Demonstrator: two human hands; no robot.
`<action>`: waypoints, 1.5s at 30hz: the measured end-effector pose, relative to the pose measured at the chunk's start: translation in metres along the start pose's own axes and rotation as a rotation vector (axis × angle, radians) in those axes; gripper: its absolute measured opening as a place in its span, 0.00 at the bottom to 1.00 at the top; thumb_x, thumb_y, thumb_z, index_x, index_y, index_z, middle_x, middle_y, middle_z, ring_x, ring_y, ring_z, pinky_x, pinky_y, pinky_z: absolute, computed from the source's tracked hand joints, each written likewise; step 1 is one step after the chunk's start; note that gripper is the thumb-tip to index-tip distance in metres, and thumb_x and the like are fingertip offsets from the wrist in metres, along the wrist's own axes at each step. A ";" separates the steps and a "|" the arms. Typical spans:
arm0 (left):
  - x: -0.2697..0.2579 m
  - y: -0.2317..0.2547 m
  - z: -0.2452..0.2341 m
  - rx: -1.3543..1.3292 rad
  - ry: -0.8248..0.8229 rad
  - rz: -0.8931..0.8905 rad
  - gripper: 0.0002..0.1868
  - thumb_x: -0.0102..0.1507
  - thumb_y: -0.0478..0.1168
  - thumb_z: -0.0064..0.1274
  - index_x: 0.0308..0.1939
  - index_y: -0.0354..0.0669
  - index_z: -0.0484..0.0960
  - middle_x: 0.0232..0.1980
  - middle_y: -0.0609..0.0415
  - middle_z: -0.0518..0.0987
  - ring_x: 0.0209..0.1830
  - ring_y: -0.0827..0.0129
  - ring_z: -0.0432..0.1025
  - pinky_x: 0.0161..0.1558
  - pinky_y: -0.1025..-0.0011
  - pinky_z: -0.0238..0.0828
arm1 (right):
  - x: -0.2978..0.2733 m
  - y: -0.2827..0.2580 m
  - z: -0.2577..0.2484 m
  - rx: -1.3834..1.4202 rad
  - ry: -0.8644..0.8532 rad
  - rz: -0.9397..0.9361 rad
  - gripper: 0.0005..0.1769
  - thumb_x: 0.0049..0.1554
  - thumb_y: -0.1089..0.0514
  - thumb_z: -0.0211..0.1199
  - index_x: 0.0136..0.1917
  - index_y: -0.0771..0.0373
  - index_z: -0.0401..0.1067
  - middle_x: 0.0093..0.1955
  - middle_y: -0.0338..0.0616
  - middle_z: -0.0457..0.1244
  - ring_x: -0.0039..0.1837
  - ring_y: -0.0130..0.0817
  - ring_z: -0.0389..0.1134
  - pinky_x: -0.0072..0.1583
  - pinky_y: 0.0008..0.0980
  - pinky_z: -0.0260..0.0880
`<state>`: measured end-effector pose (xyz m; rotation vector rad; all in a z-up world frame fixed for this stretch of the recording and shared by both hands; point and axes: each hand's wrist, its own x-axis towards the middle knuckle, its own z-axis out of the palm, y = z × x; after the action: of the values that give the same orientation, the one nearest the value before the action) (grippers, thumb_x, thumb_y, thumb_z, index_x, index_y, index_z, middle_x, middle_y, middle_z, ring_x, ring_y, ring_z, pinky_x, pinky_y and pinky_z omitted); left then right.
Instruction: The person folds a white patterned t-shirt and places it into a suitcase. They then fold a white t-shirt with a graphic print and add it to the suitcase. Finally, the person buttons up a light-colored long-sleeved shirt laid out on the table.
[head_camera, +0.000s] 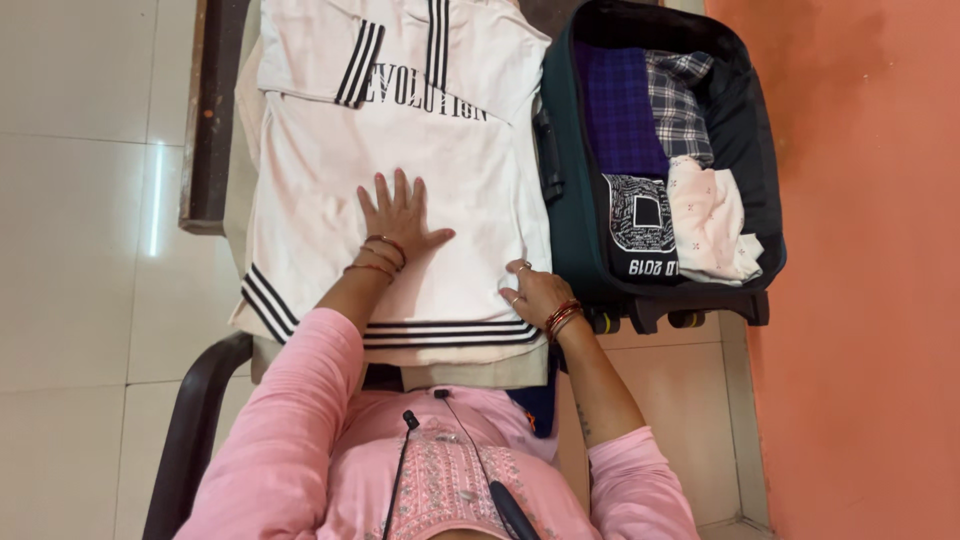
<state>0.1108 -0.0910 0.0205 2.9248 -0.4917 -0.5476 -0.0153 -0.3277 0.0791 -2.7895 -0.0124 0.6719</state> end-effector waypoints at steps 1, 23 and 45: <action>-0.001 0.000 -0.002 0.027 0.016 0.028 0.57 0.58 0.80 0.38 0.80 0.50 0.45 0.83 0.43 0.40 0.82 0.44 0.32 0.73 0.35 0.28 | 0.001 -0.005 -0.002 0.000 0.027 0.011 0.30 0.59 0.47 0.63 0.70 0.58 0.62 0.43 0.50 0.70 0.49 0.50 0.73 0.52 0.47 0.72; 0.013 -0.013 0.009 -0.118 0.149 0.197 0.52 0.60 0.75 0.39 0.79 0.48 0.54 0.81 0.41 0.50 0.82 0.44 0.41 0.75 0.41 0.33 | 0.366 -0.025 -0.025 0.211 0.478 -0.002 0.59 0.56 0.45 0.70 0.83 0.63 0.33 0.83 0.64 0.38 0.83 0.58 0.38 0.80 0.47 0.39; 0.015 -0.012 0.012 -0.144 0.167 0.207 0.52 0.60 0.75 0.40 0.79 0.47 0.53 0.81 0.41 0.50 0.81 0.43 0.41 0.74 0.40 0.33 | 0.360 -0.082 -0.012 0.060 0.312 -0.197 0.43 0.63 0.33 0.55 0.84 0.46 0.46 0.86 0.50 0.37 0.86 0.52 0.34 0.80 0.58 0.31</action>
<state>0.1230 -0.0852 0.0020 2.7101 -0.6908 -0.2961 0.3159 -0.2265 -0.0492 -2.7555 -0.1985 0.1843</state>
